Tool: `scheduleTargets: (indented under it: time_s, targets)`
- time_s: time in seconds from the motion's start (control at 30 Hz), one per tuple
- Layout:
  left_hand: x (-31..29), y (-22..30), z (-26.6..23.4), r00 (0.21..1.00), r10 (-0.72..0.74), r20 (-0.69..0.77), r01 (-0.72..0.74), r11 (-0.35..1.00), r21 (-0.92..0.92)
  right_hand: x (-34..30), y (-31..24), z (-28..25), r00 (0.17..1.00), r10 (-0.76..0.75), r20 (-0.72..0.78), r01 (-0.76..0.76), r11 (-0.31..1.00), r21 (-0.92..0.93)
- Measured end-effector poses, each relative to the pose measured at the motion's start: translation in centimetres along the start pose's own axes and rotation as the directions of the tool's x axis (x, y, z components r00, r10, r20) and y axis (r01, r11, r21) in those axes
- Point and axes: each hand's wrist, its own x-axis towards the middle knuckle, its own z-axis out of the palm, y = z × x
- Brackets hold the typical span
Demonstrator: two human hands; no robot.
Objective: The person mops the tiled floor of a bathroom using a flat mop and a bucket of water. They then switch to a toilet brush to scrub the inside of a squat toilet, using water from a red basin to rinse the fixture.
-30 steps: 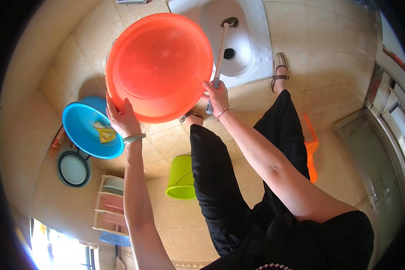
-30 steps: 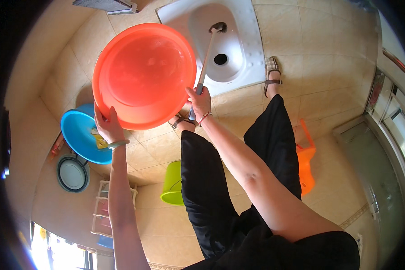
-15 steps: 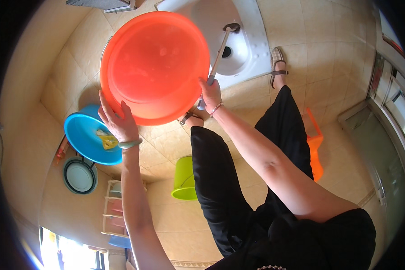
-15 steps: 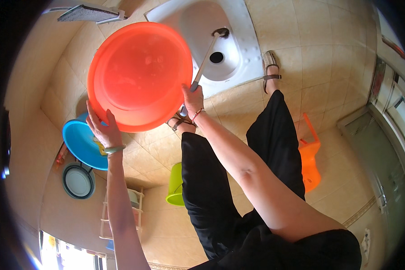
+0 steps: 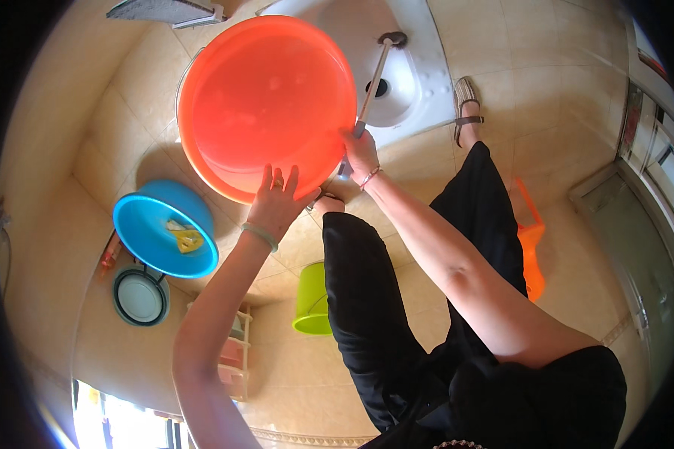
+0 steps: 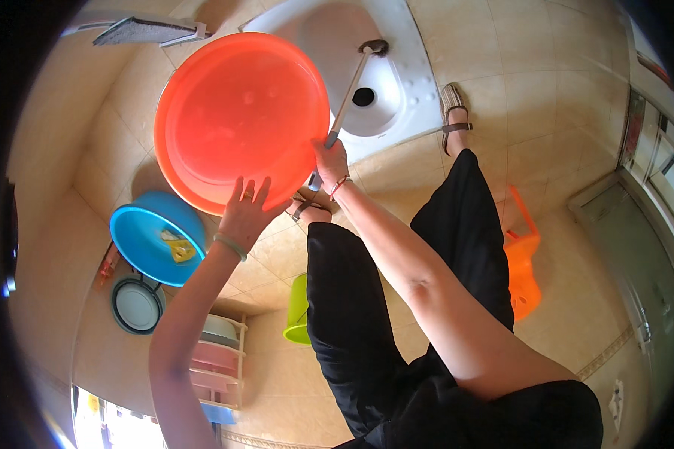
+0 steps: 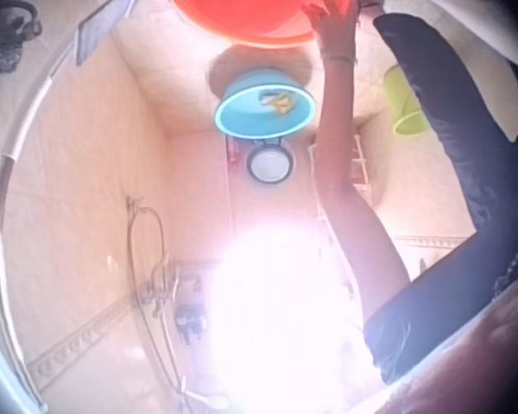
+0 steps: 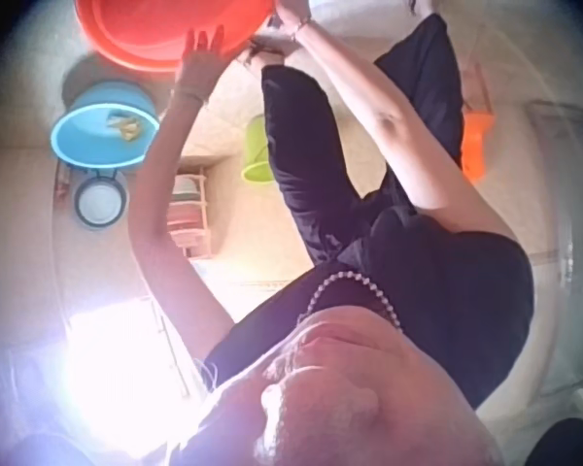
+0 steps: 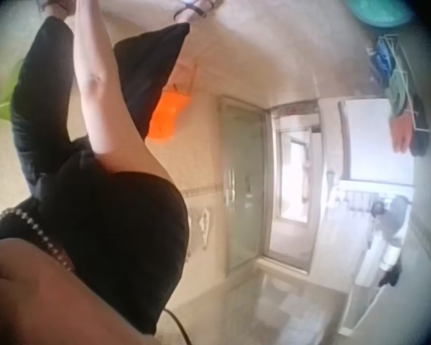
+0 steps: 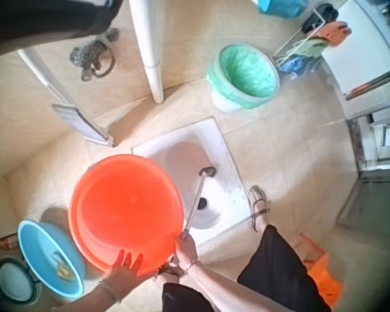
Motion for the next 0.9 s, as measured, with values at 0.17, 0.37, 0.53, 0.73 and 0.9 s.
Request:
scheduleTargets:
  time_s: [0.17,0.37,0.53,0.73,0.9]
  targets:
    - [3.7,-0.4,-3.0,0.982,-0.172,0.078,0.178,0.981,-0.081,1.2,-0.7,-0.9,0.999,0.002,-0.055,-0.002,1.0,-0.005]
    - [3.7,0.4,0.1,0.981,-0.171,0.095,0.181,0.978,-0.108,0.2,-1.9,-1.4,0.994,0.084,-0.072,-0.09,0.993,-0.073]
    - [4.0,-0.1,0.3,0.978,-0.171,0.123,0.188,0.971,-0.148,-1.5,-3.7,-4.3,0.982,0.169,-0.083,-0.188,0.905,-0.381]
    - [2.8,-0.7,0.1,0.982,-0.181,0.054,0.187,0.974,-0.131,-1.3,-4.2,-10.5,0.967,-0.254,-0.031,0.091,0.455,-0.886]
    - [3.2,-1.4,-0.6,0.977,-0.175,0.12,0.191,0.971,-0.144,-1.7,-6.2,-13.1,0.958,-0.275,0.078,0.165,0.308,-0.937]
